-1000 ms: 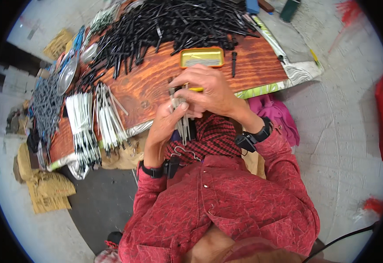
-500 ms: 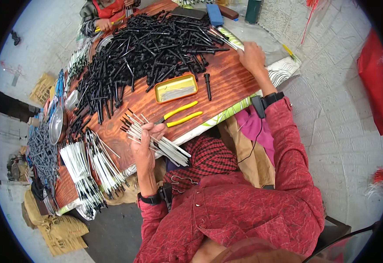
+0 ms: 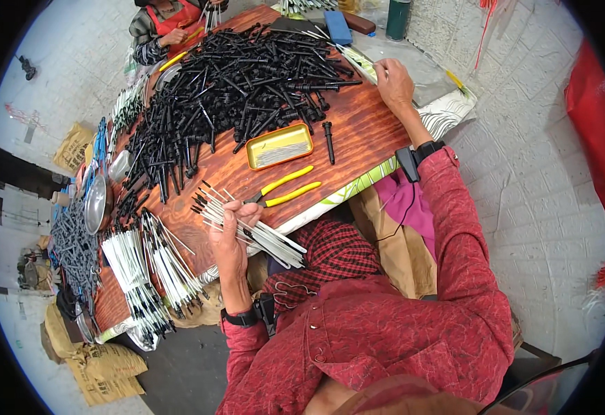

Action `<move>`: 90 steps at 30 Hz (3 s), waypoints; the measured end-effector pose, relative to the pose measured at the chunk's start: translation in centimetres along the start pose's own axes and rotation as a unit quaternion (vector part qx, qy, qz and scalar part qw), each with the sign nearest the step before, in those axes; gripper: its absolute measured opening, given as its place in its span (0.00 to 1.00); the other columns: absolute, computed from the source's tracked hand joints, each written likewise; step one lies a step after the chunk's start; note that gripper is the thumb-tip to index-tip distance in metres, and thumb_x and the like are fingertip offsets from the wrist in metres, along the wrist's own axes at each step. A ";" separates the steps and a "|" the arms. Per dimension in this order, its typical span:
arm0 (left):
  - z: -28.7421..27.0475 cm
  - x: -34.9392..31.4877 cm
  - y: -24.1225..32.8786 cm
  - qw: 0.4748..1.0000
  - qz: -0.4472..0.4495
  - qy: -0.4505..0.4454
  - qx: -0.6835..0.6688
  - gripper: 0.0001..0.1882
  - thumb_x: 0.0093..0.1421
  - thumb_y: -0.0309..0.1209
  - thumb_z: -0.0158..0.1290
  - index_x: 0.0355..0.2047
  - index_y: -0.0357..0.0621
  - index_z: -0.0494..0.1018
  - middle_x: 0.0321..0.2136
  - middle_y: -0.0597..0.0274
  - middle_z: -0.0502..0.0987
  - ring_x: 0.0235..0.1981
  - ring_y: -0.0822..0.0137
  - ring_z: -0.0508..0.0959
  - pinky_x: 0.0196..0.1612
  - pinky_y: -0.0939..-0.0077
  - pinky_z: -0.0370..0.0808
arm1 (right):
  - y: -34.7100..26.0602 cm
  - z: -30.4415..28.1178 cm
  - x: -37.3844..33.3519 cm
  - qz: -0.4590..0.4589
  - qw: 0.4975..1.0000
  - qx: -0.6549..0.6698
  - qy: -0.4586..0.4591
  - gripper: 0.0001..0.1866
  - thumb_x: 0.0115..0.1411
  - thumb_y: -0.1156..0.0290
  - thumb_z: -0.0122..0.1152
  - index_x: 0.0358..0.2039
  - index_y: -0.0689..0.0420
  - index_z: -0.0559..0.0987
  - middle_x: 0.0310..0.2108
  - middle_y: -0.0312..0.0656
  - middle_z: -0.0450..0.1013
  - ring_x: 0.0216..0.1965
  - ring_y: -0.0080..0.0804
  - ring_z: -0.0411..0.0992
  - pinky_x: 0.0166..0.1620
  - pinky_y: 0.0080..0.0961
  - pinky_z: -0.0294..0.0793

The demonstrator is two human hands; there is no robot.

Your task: The person trims the ends of white rods using pliers, gathers them into bundles, and sorts through them by hand. They then move a pink cloth and a white bag before continuing to arrange and trim more rods.

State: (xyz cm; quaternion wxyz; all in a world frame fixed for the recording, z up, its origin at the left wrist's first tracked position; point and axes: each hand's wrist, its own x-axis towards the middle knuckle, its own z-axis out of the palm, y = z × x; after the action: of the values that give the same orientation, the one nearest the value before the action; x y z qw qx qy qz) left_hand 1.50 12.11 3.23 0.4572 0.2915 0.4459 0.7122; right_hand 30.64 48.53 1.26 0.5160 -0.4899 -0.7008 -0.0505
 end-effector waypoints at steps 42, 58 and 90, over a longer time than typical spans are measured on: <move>-0.7 -1.2 1.3 0.989 0.097 0.044 -0.100 0.16 0.69 0.40 0.42 0.49 0.41 0.66 0.41 0.52 0.77 0.47 0.61 0.77 0.51 0.66 0.73 | -24.3 -11.9 -15.6 -0.033 0.838 0.391 -0.380 0.05 0.54 0.77 0.64 0.32 0.62 0.79 0.28 0.37 0.74 0.27 0.23 0.70 0.30 0.22 0.68; 1.0 -3.8 3.5 0.980 0.042 0.001 -0.197 0.13 0.70 0.37 0.42 0.46 0.42 0.66 0.35 0.55 0.77 0.35 0.64 0.77 0.42 0.64 0.75 | -23.3 -13.0 -18.9 0.299 0.579 0.509 -0.563 0.09 0.62 0.69 0.59 0.35 0.64 0.75 0.26 0.34 0.72 0.30 0.22 0.72 0.33 0.19 0.71; -5.5 -1.5 2.4 0.980 0.054 -0.068 -0.178 0.07 0.67 0.34 0.47 0.39 0.44 0.67 0.29 0.60 0.73 0.24 0.74 0.67 0.31 0.78 0.65 | -24.3 -8.5 -19.4 -0.096 0.803 0.298 -0.507 0.14 0.62 0.63 0.53 0.32 0.62 0.77 0.25 0.48 0.75 0.28 0.44 0.74 0.32 0.36 0.71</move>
State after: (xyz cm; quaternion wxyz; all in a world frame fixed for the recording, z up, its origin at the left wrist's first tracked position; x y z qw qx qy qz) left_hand -3.31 8.27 3.04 0.4920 0.2773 0.2636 0.7820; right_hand 18.13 18.83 0.76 0.2005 -0.1983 -0.8864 0.3672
